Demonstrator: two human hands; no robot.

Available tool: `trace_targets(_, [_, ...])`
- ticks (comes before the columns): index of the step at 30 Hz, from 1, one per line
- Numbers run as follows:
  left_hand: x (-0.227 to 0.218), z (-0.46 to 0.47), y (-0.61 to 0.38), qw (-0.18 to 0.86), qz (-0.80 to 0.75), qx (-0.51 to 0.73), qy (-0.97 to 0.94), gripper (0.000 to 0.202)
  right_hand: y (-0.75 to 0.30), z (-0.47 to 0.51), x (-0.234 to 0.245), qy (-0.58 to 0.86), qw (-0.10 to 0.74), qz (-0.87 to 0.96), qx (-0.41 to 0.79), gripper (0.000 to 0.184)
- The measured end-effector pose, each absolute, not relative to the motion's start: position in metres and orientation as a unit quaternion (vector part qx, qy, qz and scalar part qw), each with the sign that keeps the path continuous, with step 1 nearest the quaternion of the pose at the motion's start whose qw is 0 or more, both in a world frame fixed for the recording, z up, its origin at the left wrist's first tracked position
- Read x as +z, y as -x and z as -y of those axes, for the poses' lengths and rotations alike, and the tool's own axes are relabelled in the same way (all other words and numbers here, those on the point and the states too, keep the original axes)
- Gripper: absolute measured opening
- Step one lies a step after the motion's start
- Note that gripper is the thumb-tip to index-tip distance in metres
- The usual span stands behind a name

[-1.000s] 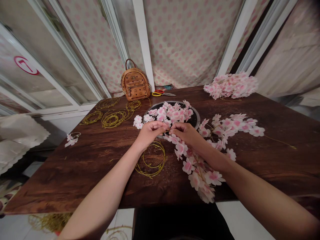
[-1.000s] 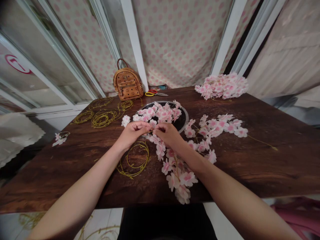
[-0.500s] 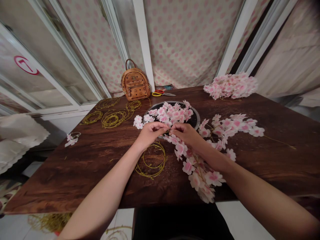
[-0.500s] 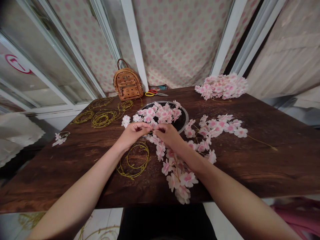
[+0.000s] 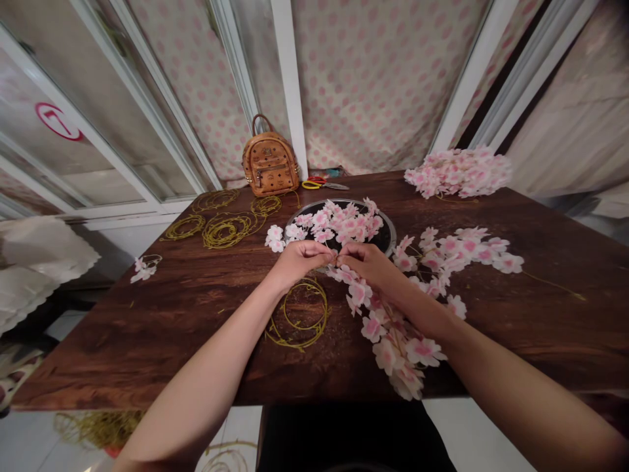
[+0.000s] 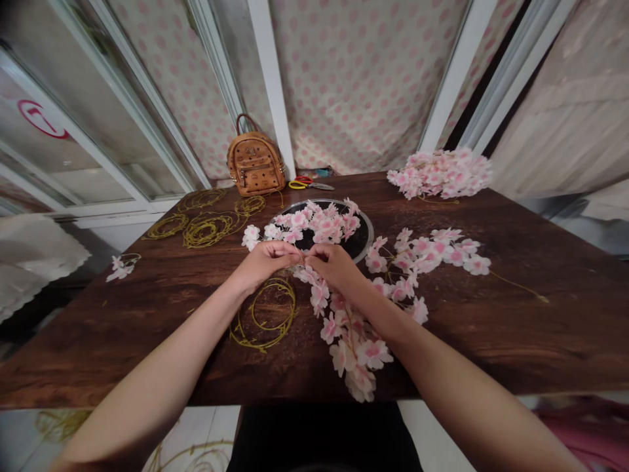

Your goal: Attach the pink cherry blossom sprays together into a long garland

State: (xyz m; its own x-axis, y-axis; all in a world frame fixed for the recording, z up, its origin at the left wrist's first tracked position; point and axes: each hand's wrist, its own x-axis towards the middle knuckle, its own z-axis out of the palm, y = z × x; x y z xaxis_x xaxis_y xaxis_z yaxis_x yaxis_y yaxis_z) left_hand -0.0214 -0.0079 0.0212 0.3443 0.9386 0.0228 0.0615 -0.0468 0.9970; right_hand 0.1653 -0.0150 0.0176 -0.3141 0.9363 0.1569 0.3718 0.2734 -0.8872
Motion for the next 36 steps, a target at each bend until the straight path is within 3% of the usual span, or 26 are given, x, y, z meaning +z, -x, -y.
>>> trace_targets(28, [0.016, 0.006, 0.02, 0.556, -0.388, 0.367, -0.637, 0.01, -0.164, 0.014, 0.01, 0.456, 0.324, 0.743, 0.368, 0.018])
trace_targets(36, [0.01, 0.003, 0.02, 0.498, -0.411, 0.378, -0.663, 0.008, -0.164, 0.011, 0.005, 0.455, 0.326, 0.76, 0.331, 0.013])
